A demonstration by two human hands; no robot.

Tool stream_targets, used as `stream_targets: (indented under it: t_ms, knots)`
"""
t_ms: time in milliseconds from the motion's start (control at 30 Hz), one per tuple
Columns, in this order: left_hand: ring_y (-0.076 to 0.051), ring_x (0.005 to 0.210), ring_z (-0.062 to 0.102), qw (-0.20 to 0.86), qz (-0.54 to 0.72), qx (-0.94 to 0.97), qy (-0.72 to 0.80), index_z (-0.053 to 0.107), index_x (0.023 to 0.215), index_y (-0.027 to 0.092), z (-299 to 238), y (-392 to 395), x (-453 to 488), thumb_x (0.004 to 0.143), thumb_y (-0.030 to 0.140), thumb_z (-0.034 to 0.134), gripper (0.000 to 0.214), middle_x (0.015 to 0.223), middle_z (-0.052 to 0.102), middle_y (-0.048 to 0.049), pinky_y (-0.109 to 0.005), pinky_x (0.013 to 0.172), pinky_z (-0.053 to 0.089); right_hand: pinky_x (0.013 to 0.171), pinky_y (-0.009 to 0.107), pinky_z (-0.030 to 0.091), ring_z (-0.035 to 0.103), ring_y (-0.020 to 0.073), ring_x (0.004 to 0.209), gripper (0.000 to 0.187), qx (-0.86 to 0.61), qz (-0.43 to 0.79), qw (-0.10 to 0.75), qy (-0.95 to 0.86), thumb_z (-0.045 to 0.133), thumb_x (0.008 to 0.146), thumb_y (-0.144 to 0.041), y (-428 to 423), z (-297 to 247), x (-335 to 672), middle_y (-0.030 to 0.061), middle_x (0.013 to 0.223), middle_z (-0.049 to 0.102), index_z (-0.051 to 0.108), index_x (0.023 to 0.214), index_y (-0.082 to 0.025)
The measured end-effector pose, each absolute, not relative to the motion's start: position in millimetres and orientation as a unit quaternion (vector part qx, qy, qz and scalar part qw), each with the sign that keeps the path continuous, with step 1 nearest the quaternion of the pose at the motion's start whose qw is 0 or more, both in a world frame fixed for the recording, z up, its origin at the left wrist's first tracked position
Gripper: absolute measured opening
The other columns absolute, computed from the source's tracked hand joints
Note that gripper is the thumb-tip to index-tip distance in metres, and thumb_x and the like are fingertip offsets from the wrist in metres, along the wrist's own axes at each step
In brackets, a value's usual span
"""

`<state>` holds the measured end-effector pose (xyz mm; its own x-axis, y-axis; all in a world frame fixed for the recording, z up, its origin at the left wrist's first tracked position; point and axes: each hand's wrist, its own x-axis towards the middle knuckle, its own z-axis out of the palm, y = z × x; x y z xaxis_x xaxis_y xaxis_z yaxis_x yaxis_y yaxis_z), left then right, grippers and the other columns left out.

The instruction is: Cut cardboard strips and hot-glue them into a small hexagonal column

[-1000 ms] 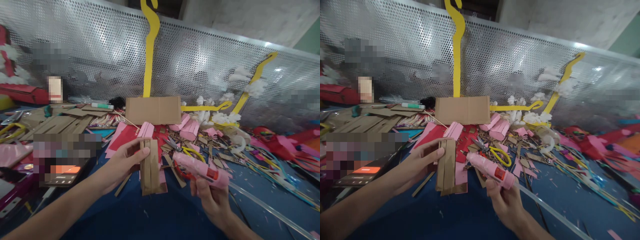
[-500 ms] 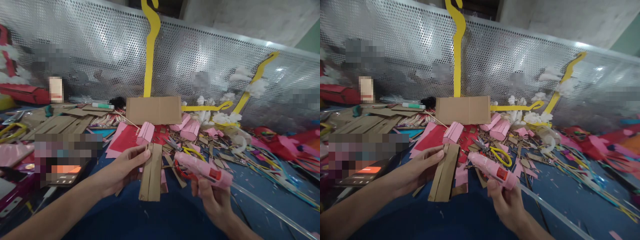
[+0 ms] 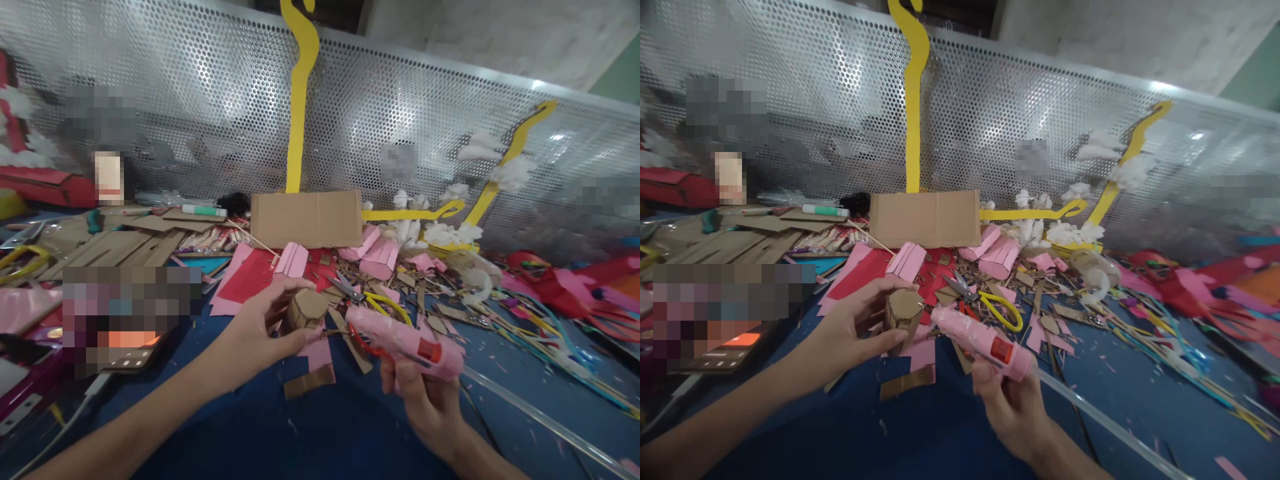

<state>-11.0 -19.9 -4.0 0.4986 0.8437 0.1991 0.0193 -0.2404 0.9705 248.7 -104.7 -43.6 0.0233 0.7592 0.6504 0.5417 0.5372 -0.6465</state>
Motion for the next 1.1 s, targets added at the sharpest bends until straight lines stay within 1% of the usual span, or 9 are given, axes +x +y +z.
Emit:
stream_targets:
  t_ms: [100,200,267,367,467,600,733,900,1100]
  knots:
    - [-0.024,0.110,0.071,0.520,0.381,0.693,0.323,0.053,0.115,0.026,-3,-22,-10,0.084,0.033,0.084,0.044,0.121,0.071,-0.0064,-0.039,0.098,0.056,0.041,0.022,0.044,0.052,0.0130,0.043,0.053,-0.476,0.098,0.536,-0.690,0.052,0.107,-0.049,-105,-43,249,-0.0008,0.051,0.058,0.062,0.064,-0.020]
    - [-0.022,0.101,0.073,0.541,0.375,0.678,0.327,0.046,0.107,0.027,-3,-22,-9,0.081,0.032,0.087,0.048,0.111,0.073,-0.0029,-0.036,0.089,0.059,0.040,0.022,0.043,0.051,0.0123,0.043,0.054,-0.476,0.096,0.536,-0.691,0.052,0.108,-0.047,-105,-43,248,-0.0012,0.051,0.057,0.060,0.062,-0.020]
    - [-0.021,0.098,0.074,0.552,0.363,0.671,0.337,0.049,0.112,0.027,-2,-21,-10,0.081,0.031,0.086,0.049,0.107,0.073,-0.0019,-0.035,0.086,0.060,0.041,0.022,0.044,0.052,0.0123,0.043,0.054,-0.473,0.097,0.530,-0.697,0.051,0.108,-0.047,-105,-41,248,-0.0012,0.052,0.057,0.060,0.062,-0.020]
    - [-0.023,0.101,0.072,0.546,0.328,0.692,0.341,0.057,0.124,0.025,1,-20,-13,0.086,0.034,0.080,0.045,0.109,0.073,-0.0034,-0.037,0.088,0.061,0.041,0.022,0.044,0.051,0.0120,0.043,0.056,-0.465,0.090,0.531,-0.703,0.049,0.109,-0.047,-103,-37,245,-0.0015,0.051,0.055,0.058,0.061,-0.020]
    - [-0.024,0.103,0.071,0.518,0.305,0.734,0.315,0.062,0.124,0.022,4,-19,-16,0.092,0.037,0.074,0.036,0.110,0.073,-0.0053,-0.038,0.091,0.061,0.040,0.021,0.042,0.050,0.0112,0.042,0.057,-0.463,0.087,0.534,-0.702,0.049,0.109,-0.048,-102,-35,244,-0.0015,0.050,0.055,0.058,0.059,-0.020]
    - [-0.024,0.104,0.070,0.471,0.340,0.752,0.312,0.061,0.127,0.021,5,-18,-17,0.093,0.039,0.074,0.040,0.113,0.072,-0.0063,-0.036,0.092,0.059,0.041,0.021,0.043,0.052,0.0115,0.042,0.057,-0.462,0.096,0.540,-0.697,0.049,0.109,-0.049,-102,-36,244,-0.0007,0.050,0.056,0.059,0.061,-0.020]
    - [-0.024,0.107,0.069,0.418,0.383,0.755,0.330,0.060,0.128,0.022,2,-17,-18,0.091,0.032,0.074,0.041,0.116,0.072,-0.0065,-0.036,0.093,0.058,0.042,0.020,0.042,0.051,0.0110,0.043,0.054,-0.455,0.115,0.535,-0.702,0.048,0.110,-0.046,-102,-40,247,-0.0014,0.052,0.056,0.058,0.064,-0.020]
    - [-0.025,0.110,0.070,0.411,0.388,0.745,0.354,0.059,0.133,0.027,1,-17,-20,0.090,0.029,0.075,0.046,0.120,0.073,-0.0057,-0.034,0.091,0.059,0.044,0.021,0.042,0.048,0.0108,0.047,0.046,-0.434,0.140,0.515,-0.726,0.047,0.111,-0.041,-104,-43,250,-0.0030,0.056,0.054,0.056,0.071,-0.022]
    - [-0.026,0.115,0.069,0.403,0.387,0.749,0.355,0.062,0.134,0.027,5,-19,-19,0.090,0.040,0.079,0.049,0.123,0.076,-0.0047,-0.036,0.099,0.056,0.044,0.021,0.044,0.051,0.0112,0.045,0.040,-0.420,0.142,0.534,-0.720,0.047,0.111,-0.043,-104,-44,249,-0.0038,0.056,0.058,0.059,0.078,-0.024]
